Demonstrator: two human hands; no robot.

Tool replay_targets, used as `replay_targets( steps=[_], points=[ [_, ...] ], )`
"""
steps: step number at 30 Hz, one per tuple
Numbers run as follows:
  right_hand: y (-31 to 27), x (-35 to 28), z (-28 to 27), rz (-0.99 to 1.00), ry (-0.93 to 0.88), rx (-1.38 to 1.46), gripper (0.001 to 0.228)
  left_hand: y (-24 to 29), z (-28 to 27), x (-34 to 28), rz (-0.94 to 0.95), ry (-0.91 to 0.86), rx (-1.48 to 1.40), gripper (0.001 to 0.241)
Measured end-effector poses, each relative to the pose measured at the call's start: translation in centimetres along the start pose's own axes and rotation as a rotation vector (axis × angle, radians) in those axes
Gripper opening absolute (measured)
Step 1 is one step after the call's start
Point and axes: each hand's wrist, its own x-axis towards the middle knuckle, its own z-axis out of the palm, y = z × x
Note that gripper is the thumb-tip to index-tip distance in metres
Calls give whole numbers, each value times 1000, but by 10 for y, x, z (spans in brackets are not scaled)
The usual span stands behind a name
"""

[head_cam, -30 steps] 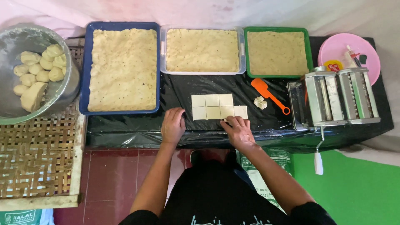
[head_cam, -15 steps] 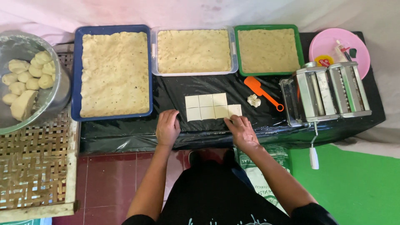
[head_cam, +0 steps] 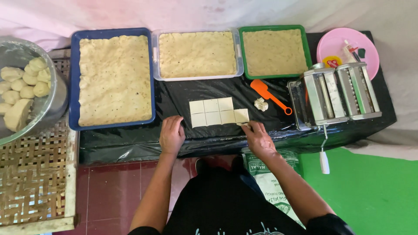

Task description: Flattening a piece of dough using a manual pasta roller and cutting it into squares with a scraper.

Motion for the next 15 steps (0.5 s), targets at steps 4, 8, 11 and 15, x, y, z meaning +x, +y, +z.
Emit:
replay_targets(
  steps=[4, 8, 11, 15],
  points=[
    [11, -2, 11, -18, 99, -16, 24, 1, 0, 1, 1, 5, -11, 23],
    [10, 0, 17, -48, 154, -1, 22, 4, -3, 3, 4, -1, -9, 22],
    [-9, 12, -8, -52, 114, 10, 35, 3, -2, 2, 2, 2, -3, 22],
    [-1, 9, -7, 18, 91, -8, 35, 4, -3, 4, 14, 18, 1, 21]
  ],
)
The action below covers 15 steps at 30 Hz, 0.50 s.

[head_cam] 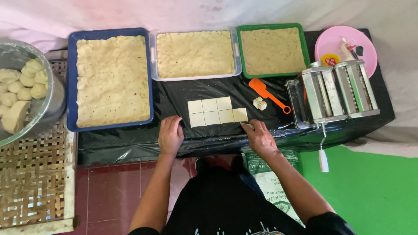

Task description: Flattening a piece of dough using a manual pasta roller and cutting it into squares with a scraper.

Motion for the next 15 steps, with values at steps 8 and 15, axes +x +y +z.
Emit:
replay_targets(
  steps=[8, 15],
  points=[
    [-4, 1, -19, 74, -111, -39, 36, 0, 2, -1, 11, 13, 1, 21],
    [17, -4, -9, -4, -9, -72, 19, -3, 4, -3, 15, 15, -3, 21]
  ],
)
